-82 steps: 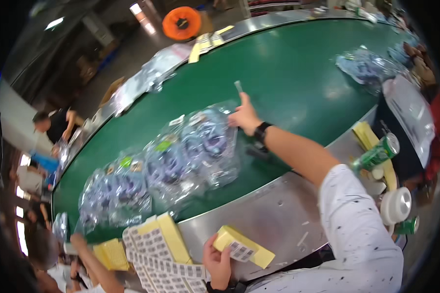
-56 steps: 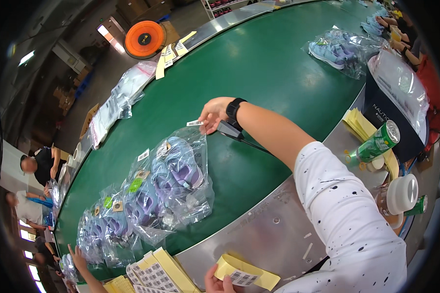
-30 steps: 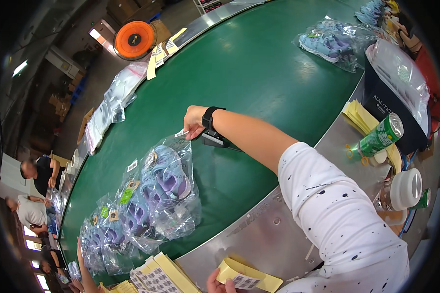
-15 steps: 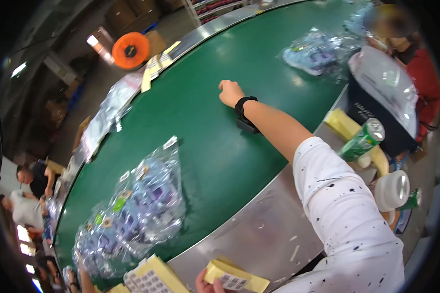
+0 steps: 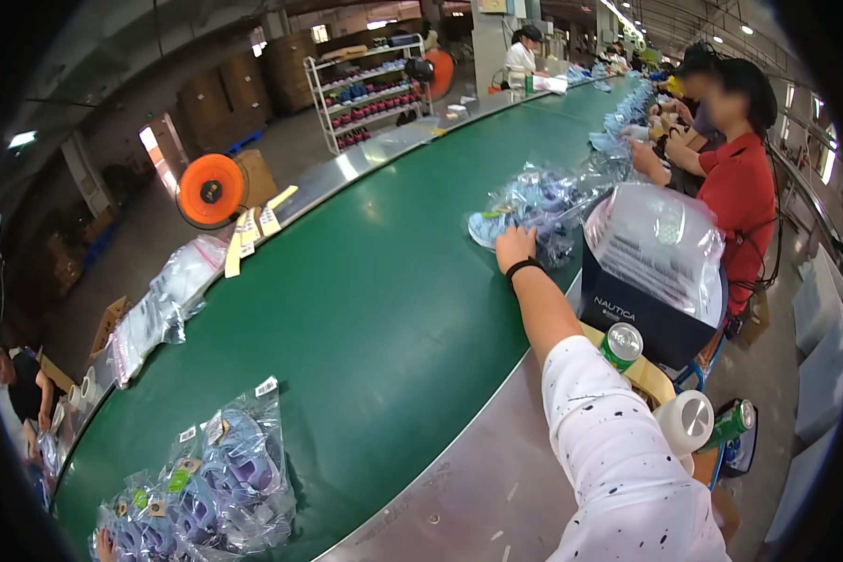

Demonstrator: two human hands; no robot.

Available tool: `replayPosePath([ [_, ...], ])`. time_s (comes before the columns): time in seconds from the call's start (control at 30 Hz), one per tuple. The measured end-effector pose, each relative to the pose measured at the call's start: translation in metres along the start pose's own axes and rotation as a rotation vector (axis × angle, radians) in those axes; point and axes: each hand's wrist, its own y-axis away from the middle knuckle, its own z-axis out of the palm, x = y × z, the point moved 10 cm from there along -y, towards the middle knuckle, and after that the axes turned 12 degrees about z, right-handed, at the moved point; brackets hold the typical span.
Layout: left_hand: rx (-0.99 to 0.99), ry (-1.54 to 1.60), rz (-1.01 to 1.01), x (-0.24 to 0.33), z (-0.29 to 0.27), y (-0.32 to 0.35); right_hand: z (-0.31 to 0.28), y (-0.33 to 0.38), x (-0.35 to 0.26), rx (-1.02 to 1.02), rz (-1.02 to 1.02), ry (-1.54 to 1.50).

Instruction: The person applies barcode stickers to clear plastic bags containing pairs of shoes on a green conveyor belt. They peel individual labels from a sheet and affix them to the packaging, then move the labeled bags along the belt.

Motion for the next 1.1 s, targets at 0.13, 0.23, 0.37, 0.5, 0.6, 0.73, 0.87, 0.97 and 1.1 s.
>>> replayPosePath([
  [0.13, -0.079, 0.011, -0.012, 0.016, 0.006, -0.001, -0.025, 0.026, -0.059, -0.196, -0.142, -0.111],
  [0.23, -0.092, 0.066, 0.063, 0.025, 0.009, -0.001, -0.073, 0.082, -0.122, -0.346, -0.323, -0.519],
  [0.37, -0.121, 0.108, 0.171, 0.035, 0.010, -0.001, -0.167, 0.221, -0.183, -1.042, -0.425, -1.619],
  [0.5, 0.029, 0.328, 0.164, 0.023, -0.002, 0.003, -0.286, 0.377, -0.150, -1.217, -0.973, -1.514],
  [0.6, -0.042, 0.263, 0.119, 0.031, 0.001, 0.013, -0.305, 0.456, -0.115, -1.230, -1.159, -1.421],
  [0.73, -0.095, 0.290, 0.171, 0.046, 0.005, 0.023, -0.299, 0.480, -0.094, -1.116, -1.091, -1.483],
  [0.87, -0.157, 0.170, 0.226, 0.048, 0.012, 0.020, -0.274, 0.486, -0.082, -1.201, -0.929, -1.458],
  [0.97, -0.193, 0.093, 0.350, 0.059, 0.012, 0.023, -0.270, 0.481, -0.081, -1.335, -0.795, -1.500],
  [1.1, -0.214, -0.058, 0.507, 0.076, 0.012, 0.024, -0.267, 0.484, -0.086, -1.503, -0.799, -1.559],
])
